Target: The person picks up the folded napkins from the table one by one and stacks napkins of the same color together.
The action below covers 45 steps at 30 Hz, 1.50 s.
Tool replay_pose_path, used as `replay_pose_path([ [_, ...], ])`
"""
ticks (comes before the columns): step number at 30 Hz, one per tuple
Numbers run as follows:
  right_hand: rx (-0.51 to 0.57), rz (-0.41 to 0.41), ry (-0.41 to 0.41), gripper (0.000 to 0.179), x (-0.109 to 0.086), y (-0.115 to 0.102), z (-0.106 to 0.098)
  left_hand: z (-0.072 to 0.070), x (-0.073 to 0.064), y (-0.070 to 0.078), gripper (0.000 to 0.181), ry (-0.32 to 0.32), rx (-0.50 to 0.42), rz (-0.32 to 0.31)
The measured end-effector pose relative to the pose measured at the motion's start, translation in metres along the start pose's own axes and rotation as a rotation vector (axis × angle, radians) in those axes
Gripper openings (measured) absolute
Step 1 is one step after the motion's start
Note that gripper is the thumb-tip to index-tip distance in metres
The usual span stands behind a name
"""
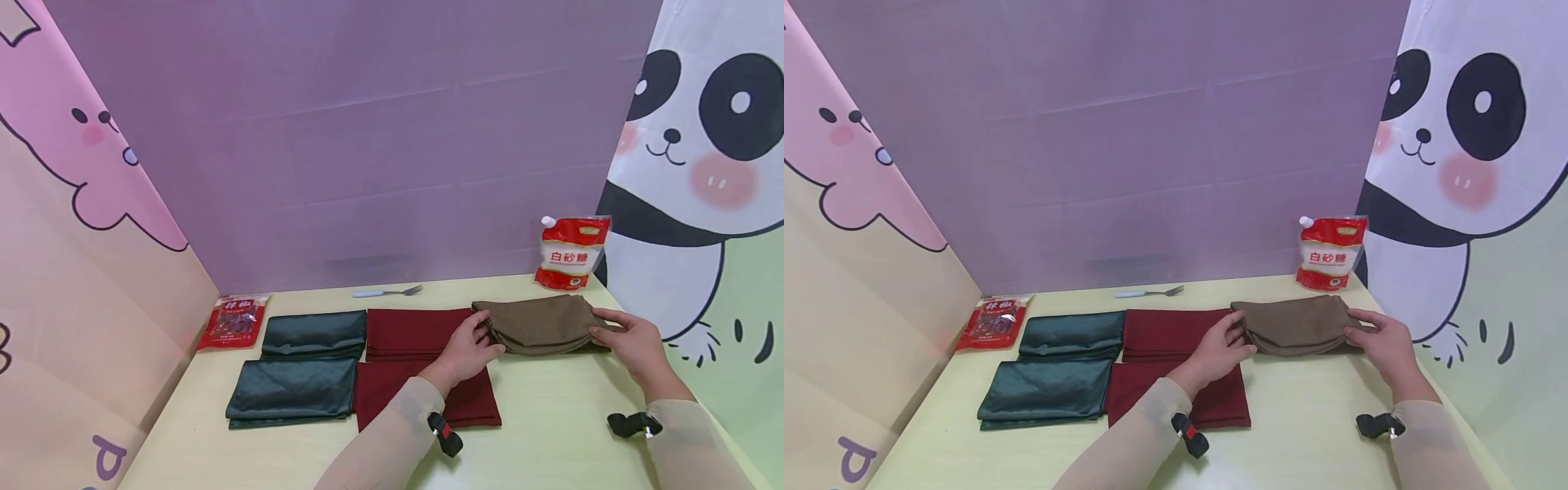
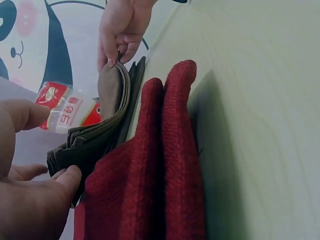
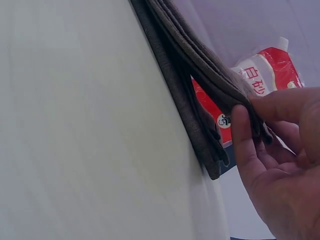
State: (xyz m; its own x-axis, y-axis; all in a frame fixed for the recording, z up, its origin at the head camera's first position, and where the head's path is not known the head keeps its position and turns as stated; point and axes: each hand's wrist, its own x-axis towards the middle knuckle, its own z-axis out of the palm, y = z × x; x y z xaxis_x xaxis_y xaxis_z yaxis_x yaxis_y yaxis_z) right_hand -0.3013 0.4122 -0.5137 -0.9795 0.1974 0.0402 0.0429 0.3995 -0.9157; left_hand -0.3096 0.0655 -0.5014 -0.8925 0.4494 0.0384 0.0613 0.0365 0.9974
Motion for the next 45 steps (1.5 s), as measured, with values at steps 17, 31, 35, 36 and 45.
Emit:
replay_pose_path([
  [17, -0.16, 0.037, 0.093, 0.053, 0.0035, 0.0046, 0.0007, 0.0009, -0.0012, 0.0001, 0.076, 0.003, 0.059, -0.055],
  [31, -0.347, -0.055, -0.021, 0.053, 0.0004, 0.0087, -0.0046, 0.0005, -0.0042, 0.0025, 0.075, 0.002, 0.103, -0.072],
  [35, -0.345, -0.051, -0.033, 0.055, -0.0013, 0.0076, -0.0049, 0.0004, -0.0045, 0.0026, 0.074, 0.007, 0.121, -0.079],
  [36, -0.345, -0.05, -0.035, 0.055, -0.0018, 0.0073, -0.0049, 0.0003, -0.0046, 0.0025, 0.074, 0.008, 0.125, -0.079],
  [45, -0.339, -0.062, -0.017, 0.055, -0.0038, 0.0076, -0.0043, 0.0004, -0.0062, 0.0012, 0.067, 0.029, 0.121, -0.047],
])
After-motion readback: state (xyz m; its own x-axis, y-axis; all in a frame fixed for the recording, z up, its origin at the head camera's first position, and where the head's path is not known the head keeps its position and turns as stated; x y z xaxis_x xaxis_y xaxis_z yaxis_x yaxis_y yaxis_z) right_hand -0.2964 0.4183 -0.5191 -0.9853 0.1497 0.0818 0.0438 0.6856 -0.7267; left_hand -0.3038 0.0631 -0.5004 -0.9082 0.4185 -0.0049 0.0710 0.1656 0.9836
